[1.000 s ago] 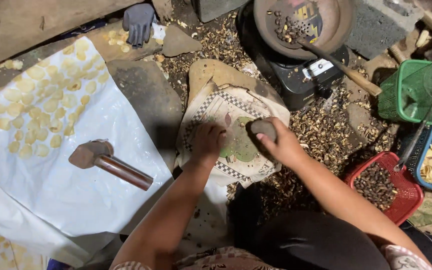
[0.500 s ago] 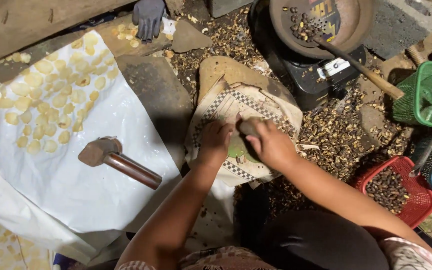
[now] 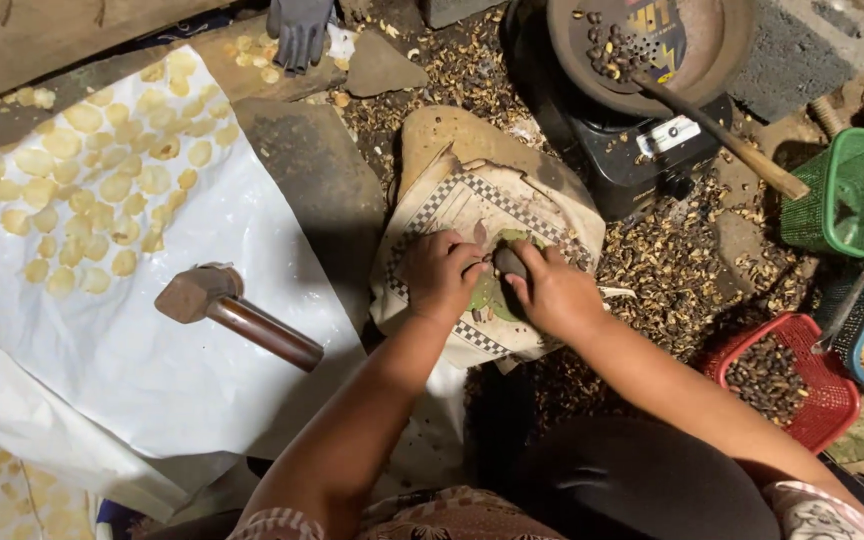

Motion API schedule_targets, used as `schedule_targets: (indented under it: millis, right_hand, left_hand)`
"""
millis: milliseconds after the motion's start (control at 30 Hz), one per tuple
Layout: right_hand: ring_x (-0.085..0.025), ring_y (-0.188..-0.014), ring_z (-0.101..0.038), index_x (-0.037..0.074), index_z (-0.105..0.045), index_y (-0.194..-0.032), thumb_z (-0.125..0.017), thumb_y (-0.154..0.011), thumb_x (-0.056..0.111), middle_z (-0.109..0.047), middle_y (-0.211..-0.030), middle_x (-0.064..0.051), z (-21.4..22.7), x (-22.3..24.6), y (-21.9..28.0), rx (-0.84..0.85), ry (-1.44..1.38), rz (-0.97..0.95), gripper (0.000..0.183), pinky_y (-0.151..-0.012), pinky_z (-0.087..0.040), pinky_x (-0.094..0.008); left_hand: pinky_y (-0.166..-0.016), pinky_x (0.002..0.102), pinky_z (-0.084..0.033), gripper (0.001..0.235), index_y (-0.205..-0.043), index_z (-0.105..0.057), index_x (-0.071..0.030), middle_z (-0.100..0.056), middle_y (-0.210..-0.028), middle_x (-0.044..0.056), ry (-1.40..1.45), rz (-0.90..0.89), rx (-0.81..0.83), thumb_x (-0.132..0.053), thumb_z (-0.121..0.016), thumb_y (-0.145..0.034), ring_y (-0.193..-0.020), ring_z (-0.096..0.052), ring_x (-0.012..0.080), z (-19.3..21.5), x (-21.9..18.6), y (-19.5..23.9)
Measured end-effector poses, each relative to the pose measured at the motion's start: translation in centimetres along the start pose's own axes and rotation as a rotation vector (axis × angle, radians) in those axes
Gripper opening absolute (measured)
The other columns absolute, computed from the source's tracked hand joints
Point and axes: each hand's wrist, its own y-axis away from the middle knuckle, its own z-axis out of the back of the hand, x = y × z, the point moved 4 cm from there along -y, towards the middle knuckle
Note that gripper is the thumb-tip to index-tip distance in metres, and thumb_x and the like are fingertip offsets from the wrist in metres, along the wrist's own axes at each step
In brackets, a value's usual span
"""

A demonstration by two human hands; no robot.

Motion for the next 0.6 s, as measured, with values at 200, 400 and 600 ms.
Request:
schedule_targets:
  millis: [200, 400, 600]
  right_hand:
    - [-0.05, -0.095, -0.071, 0.025, -0.045, -0.146, -0.05, -0.103, 0.041, -0.057, -0.122, -0.024, -1.9, 1.5, -1.7, -0.039, -0.011, 0.194, 0.046, -0.079, -0.06, -0.058]
    - [-0.053, -0.097, -0.069, 0.023, -0.038, -0.148, -0.053, -0.101, 0.042, -0.059, -0.116, -0.025, -1.8, -0.6, -3.0, -0.004, -0.156, 0.022, 0.053, -0.082, -0.057, -0.06]
    - [-0.05, -0.092, -0.072, 0.027, -0.041, -0.146, -0.053, -0.099, 0.043, -0.062, -0.113, -0.023, -0.4, 1.3, -1.7, -0.039, 0.005, 0.076, 0.051, -0.08, -0.059, -0.057]
  left_hand:
    - [-0.08, 0.042, -0.054, 0.029, -0.116, -0.068, -0.017, -0.059, -0.089, 0.008, -0.079, -0.089, -0.021, -0.019, -0.075, -0.089, -0.088, -0.065, 0.0314, 3.7, -1.0, 0.1]
    - [-0.083, 0.04, -0.056, 0.017, -0.11, -0.066, -0.015, -0.062, -0.1, 0.009, -0.079, -0.086, -0.067, -0.015, -0.069, -0.093, -0.095, -0.066, 0.03, 3.3, -0.1, 0.0]
    - [-0.083, 0.041, -0.056, 0.012, -0.101, -0.068, -0.016, -0.061, -0.099, 0.006, 0.032, 0.023, -0.038, -0.021, -0.072, -0.091, -0.093, -0.065, 0.0297, 2.7, -0.3, -0.2]
